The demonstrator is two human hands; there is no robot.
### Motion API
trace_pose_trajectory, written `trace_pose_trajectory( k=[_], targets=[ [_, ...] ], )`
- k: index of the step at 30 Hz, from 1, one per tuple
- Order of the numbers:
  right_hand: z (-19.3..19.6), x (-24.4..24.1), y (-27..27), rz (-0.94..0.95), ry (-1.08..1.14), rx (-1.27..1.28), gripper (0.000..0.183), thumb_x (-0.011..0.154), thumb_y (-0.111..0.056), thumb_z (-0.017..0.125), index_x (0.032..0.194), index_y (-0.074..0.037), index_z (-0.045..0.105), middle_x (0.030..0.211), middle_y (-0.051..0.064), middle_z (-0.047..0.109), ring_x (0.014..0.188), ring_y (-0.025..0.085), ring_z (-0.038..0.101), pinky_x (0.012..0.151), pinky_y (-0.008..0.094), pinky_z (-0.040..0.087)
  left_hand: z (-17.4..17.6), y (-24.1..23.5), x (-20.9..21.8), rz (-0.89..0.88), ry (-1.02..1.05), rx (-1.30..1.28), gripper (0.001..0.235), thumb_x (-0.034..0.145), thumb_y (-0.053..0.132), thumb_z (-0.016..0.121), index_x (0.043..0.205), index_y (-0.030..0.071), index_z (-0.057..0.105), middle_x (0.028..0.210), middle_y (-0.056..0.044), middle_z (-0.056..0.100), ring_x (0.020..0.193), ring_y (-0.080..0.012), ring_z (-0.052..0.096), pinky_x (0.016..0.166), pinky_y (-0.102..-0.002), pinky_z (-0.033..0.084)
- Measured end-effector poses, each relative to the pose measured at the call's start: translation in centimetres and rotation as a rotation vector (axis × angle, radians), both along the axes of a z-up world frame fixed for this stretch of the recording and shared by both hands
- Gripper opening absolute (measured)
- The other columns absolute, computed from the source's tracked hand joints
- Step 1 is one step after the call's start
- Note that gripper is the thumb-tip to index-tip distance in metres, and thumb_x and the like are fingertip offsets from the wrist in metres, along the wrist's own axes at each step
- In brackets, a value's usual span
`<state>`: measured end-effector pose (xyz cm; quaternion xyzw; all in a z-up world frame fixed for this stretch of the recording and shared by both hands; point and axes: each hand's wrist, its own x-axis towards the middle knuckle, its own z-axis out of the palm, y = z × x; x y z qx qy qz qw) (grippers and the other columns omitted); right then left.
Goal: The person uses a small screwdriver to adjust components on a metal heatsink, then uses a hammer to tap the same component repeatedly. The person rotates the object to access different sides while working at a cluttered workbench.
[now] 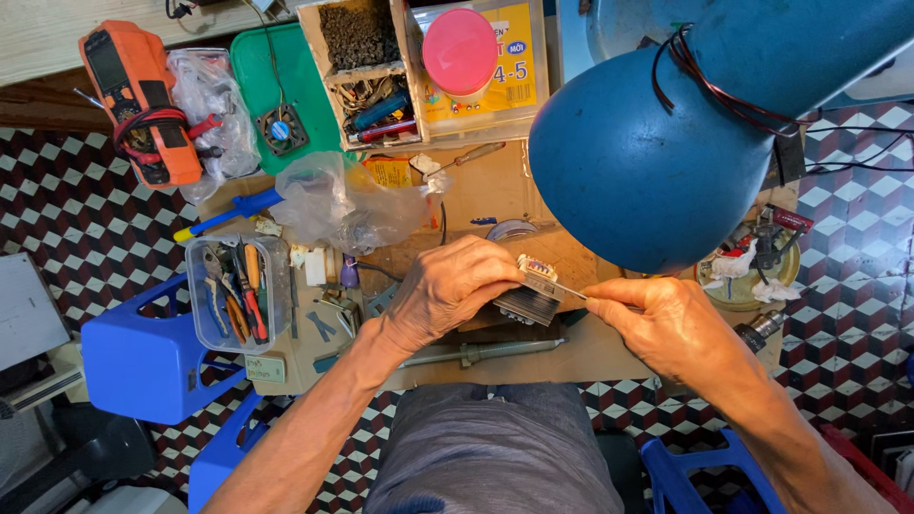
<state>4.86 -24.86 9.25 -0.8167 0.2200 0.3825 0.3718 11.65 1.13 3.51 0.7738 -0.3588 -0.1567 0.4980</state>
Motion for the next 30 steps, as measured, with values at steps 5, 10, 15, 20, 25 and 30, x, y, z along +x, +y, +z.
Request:
trace_pose_trajectory(
  k=[5,10,15,20,25,30],
  targets=[
    [0.3,0.0,0.2,0.014,0.040,-0.021,0.029,0.092,-0.030,0.071,0.113,-0.012,0.079,0.057,0.014,0.067,0.048,0.019,0.057,0.050,0.037,0.046,0.1,0.0,0.1,-0.009,0.007,0.011,0.017,0.088,0.011,0.079,0.104,0.009,0.075,0.102,-0.004,0.072,0.092,-0.0217,0.072,0.081,-0.032,0.059],
    [-0.2,-0.3,0.1,0.027,-0.192,0.059,0.025,0.084,-0.019,0.071,0.105,-0.008,0.080,0.062,0.009,0.070,0.051,0.019,0.061,0.051,0.036,0.049,0.1,0.0,0.2,-0.042,0.052,0.017,0.017,0.089,0.011,0.077,0.106,0.008,0.075,0.104,-0.006,0.072,0.093,-0.0224,0.074,0.081,-0.032,0.060],
    [-0.1,-0.3,0.1,0.098,-0.489,0.171,0.020,0.084,-0.015,0.071,0.101,-0.007,0.078,0.074,0.010,0.071,0.063,0.020,0.063,0.059,0.037,0.050,0.0,0.2,0.2,-0.034,0.108,-0.016,0.016,0.091,0.010,0.076,0.106,0.005,0.073,0.106,-0.008,0.074,0.097,-0.0241,0.074,0.084,-0.033,0.061],
    [0.3,0.2,0.3,0.024,-0.191,0.105,0.020,0.086,-0.020,0.072,0.103,-0.011,0.079,0.065,0.011,0.070,0.057,0.024,0.061,0.056,0.040,0.050,-0.3,0.3,0.4,-0.056,0.133,-0.029,0.018,0.091,0.009,0.076,0.108,0.003,0.073,0.107,-0.011,0.074,0.098,-0.0251,0.074,0.086,-0.033,0.061],
    [0.8,0.1,0.5,0.077,-0.092,0.034,0.024,0.089,-0.024,0.071,0.110,-0.018,0.079,0.068,0.012,0.072,0.056,0.025,0.066,0.057,0.041,0.052,-0.6,0.4,0.5,-0.044,0.181,-0.026,0.020,0.090,0.009,0.076,0.109,0.003,0.074,0.107,-0.010,0.074,0.098,-0.0238,0.075,0.086,-0.032,0.061],
    [0.8,0.1,0.5,0.039,-0.217,0.094,0.021,0.086,-0.021,0.069,0.103,-0.011,0.077,0.069,0.012,0.071,0.055,0.027,0.065,0.055,0.041,0.050,-0.8,0.5,0.6,-0.054,0.203,-0.024,0.019,0.091,0.008,0.075,0.110,0.003,0.073,0.108,-0.010,0.075,0.098,-0.0229,0.075,0.086,-0.031,0.061]
  ],
)
